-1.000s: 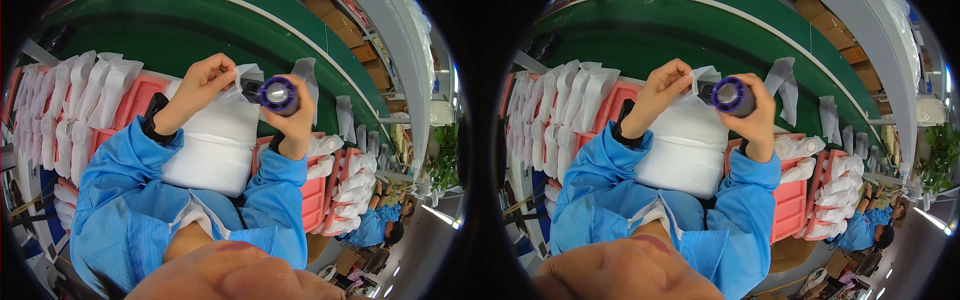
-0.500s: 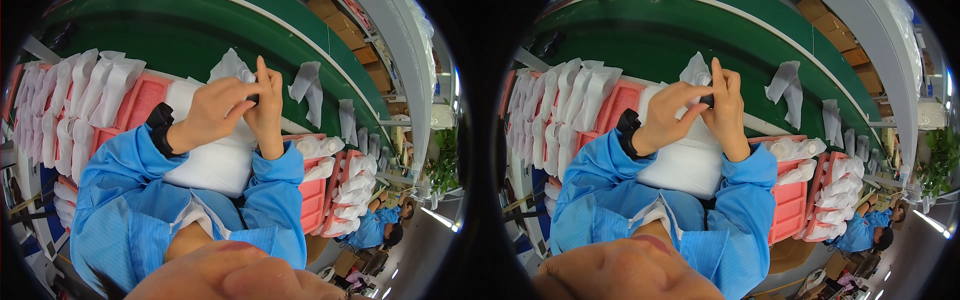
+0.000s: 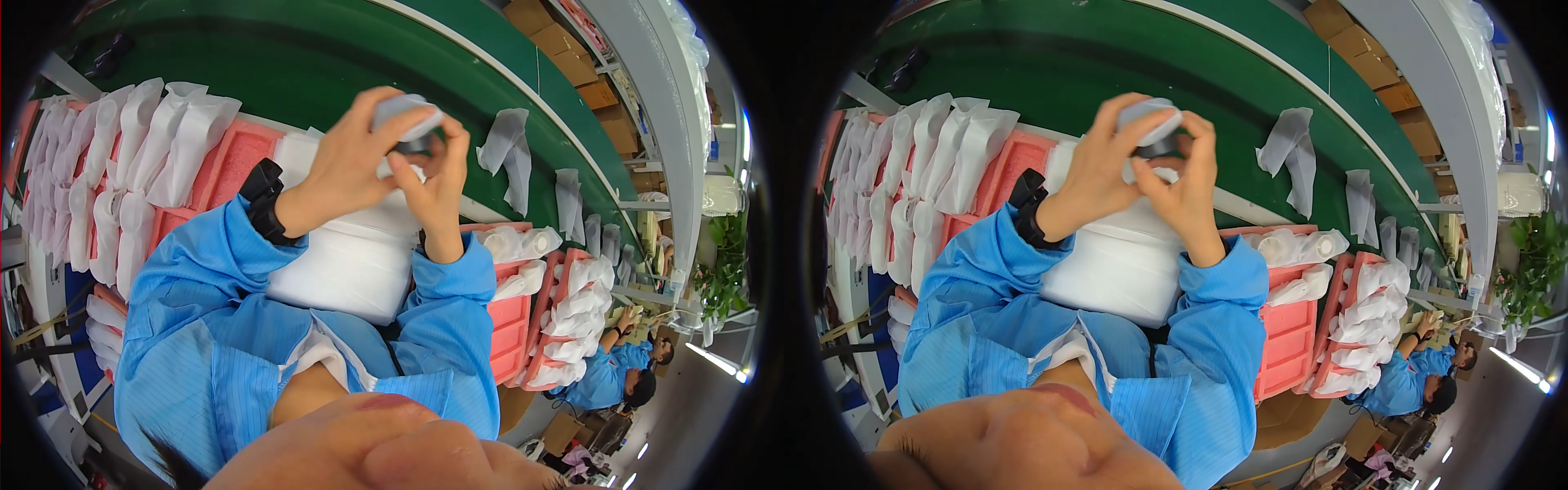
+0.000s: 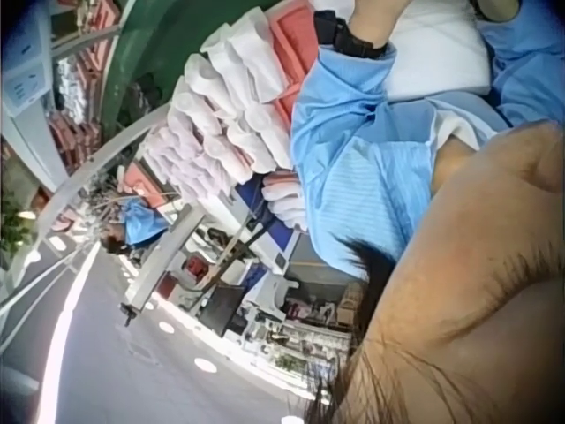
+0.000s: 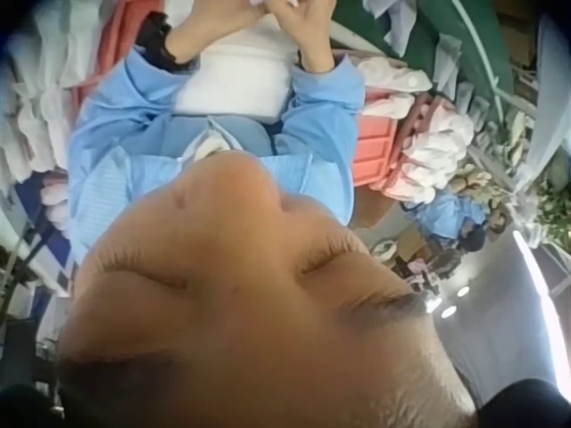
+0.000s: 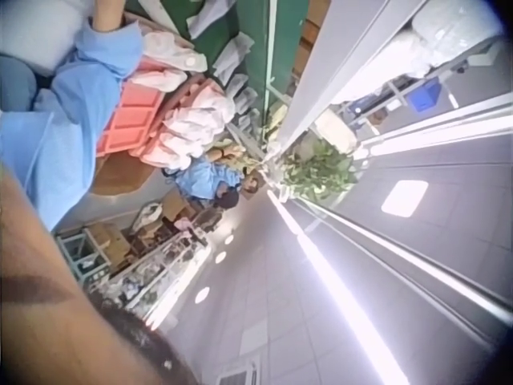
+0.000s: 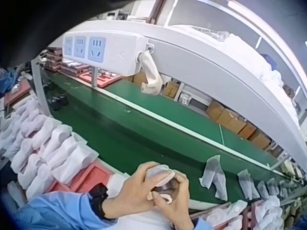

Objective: The person picks up a hair dryer, wraps it in a white protective sheet by hand, and places the wrapped item into a pink tray, repeating the process for multiple hair dryers.

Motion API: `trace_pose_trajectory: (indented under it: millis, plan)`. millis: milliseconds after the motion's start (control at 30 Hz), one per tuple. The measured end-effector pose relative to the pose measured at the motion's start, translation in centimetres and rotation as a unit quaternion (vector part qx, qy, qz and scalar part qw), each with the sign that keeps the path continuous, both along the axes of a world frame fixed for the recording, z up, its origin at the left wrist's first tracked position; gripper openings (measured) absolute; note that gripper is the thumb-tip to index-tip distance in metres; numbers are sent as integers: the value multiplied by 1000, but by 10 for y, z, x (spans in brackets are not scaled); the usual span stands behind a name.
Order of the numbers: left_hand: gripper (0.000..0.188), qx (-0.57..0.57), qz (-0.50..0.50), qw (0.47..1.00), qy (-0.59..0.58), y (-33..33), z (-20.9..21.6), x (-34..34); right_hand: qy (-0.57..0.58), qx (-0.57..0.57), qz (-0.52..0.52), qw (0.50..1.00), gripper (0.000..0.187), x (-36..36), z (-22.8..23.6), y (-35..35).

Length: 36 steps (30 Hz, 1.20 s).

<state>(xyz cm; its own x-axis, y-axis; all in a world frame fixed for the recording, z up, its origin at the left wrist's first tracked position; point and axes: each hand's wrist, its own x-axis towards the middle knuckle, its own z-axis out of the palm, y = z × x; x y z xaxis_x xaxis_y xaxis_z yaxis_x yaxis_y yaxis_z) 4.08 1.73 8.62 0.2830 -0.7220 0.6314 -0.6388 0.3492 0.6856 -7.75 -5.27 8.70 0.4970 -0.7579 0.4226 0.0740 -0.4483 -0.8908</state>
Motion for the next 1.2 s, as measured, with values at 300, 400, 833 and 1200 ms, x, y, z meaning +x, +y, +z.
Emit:
trace_pose_trajectory:
  millis: [300, 400, 833, 1200]
  plan:
    - [38, -20, -272, 934, 232, 7, 13, 48, 87, -155, 127, 976, 57, -1, -18, -12]
    - [34, -58, -278, 927, 247, 12, 16, 42, 100, -127, 120, 979, 52, -3, -17, -14]
    - [44, -163, 8, 981, 105, 11, 7, 23, 142, -337, -121, 923, 42, -2, -14, -8]
    - [44, -186, 73, 978, 62, 14, 2, 23, 142, -354, -123, 916, 43, 3, -15, -5]
